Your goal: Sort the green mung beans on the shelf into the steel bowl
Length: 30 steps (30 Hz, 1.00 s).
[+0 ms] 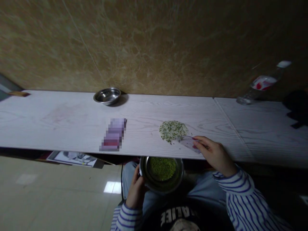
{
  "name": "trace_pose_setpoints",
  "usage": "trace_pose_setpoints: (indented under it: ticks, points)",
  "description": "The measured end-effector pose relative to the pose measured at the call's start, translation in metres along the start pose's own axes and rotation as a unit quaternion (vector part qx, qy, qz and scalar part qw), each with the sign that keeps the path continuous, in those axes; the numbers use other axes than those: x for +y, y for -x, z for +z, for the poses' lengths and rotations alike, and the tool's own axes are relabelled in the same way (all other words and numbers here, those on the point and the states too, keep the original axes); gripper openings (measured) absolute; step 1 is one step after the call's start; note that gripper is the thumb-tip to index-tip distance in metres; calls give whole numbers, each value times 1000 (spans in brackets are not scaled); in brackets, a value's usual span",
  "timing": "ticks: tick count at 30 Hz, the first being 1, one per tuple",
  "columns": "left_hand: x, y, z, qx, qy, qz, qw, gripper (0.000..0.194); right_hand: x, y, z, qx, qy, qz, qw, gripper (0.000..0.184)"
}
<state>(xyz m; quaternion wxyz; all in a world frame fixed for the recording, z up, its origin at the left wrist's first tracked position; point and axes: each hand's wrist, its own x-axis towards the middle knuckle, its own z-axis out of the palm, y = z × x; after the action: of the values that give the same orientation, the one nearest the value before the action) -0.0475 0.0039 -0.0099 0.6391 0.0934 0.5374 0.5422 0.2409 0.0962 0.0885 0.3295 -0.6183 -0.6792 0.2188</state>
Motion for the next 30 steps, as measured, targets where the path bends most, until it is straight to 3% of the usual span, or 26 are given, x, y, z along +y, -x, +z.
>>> trace_pose_setpoints:
  ticks: [8,20,30]
  points:
    - [-8,5,11,8,-2,-10,1000,75,-11,-9,10,7,38,-32,999,26]
    - [1,10,25,-4,1,-3,1000,81,-20,-10,15,-39,63,-57,996,26]
    - [-2,9,27,0,-15,-3,1000,81,-11,0,5,-43,18,-27,999,26]
